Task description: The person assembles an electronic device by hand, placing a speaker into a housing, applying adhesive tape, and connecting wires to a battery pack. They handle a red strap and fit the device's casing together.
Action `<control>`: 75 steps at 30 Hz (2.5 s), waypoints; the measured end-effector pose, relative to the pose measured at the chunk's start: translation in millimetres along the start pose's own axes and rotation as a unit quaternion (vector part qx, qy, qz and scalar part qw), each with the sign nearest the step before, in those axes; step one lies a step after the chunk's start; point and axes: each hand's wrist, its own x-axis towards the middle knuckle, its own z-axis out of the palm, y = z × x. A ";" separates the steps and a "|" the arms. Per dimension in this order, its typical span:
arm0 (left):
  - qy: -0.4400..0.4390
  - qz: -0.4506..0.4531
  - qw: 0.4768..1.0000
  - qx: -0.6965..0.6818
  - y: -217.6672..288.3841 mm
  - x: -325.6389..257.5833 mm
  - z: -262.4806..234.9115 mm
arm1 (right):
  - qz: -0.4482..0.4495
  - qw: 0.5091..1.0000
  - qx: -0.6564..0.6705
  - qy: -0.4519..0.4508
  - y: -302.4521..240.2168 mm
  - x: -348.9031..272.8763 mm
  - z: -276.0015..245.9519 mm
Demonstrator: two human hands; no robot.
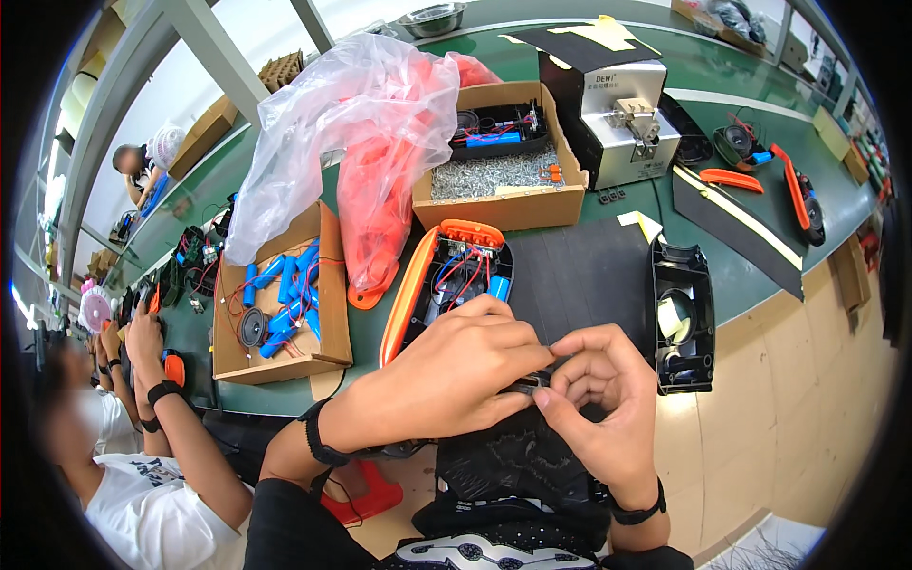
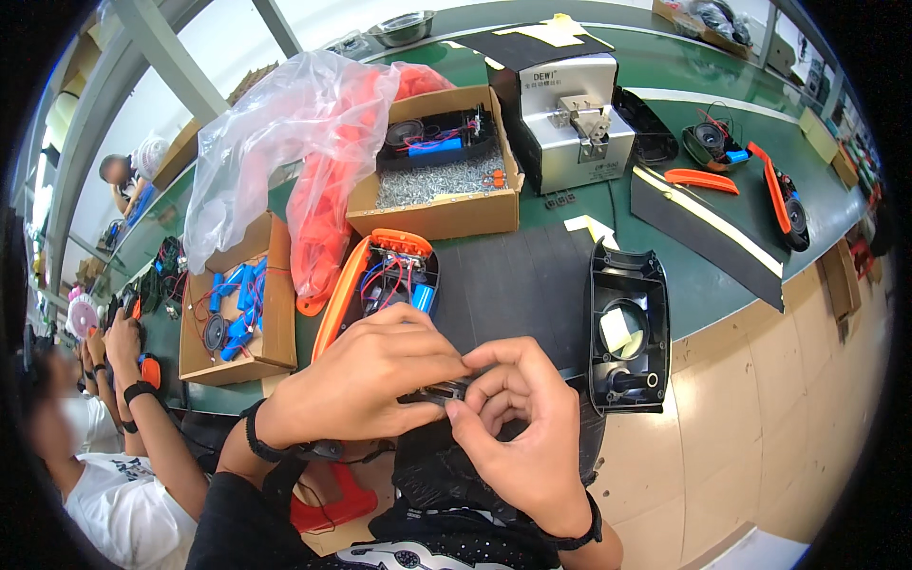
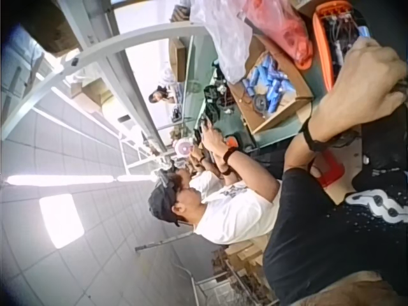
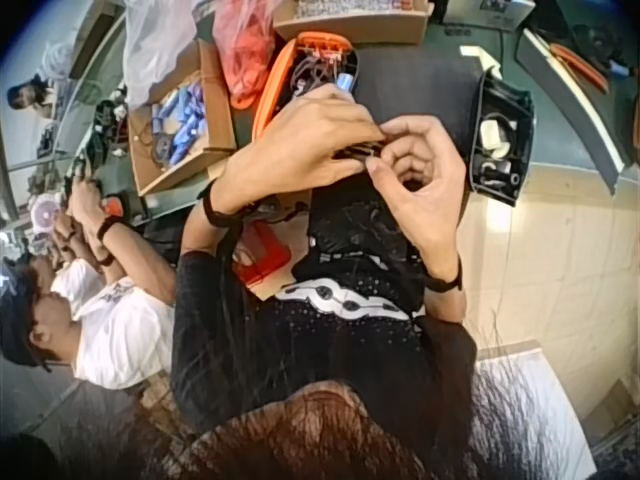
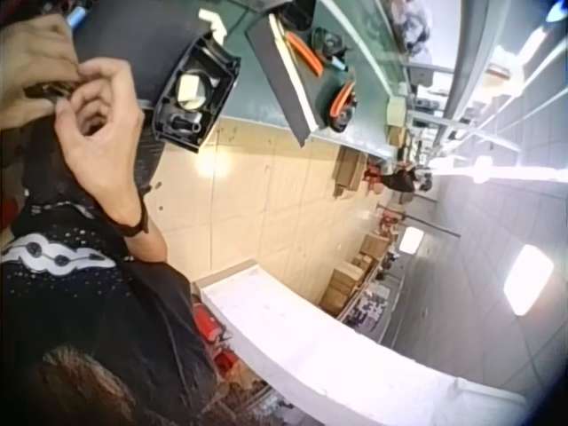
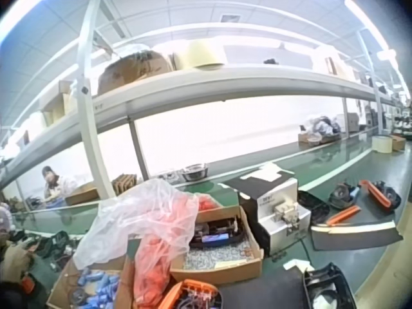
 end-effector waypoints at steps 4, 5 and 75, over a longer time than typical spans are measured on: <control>0.007 -0.022 1.000 -0.001 7.7 1.8 -3.7 | 0.037 0.999 -0.031 0.015 -7.5 -1.8 -1.9; 0.015 -0.005 1.000 0.004 7.2 1.0 -3.1 | 0.053 0.998 -0.041 0.015 -10.1 -2.0 -3.0; 0.062 0.048 0.996 -0.048 8.1 -6.9 -0.9 | 0.114 0.937 0.328 -0.039 48.5 -25.0 -4.7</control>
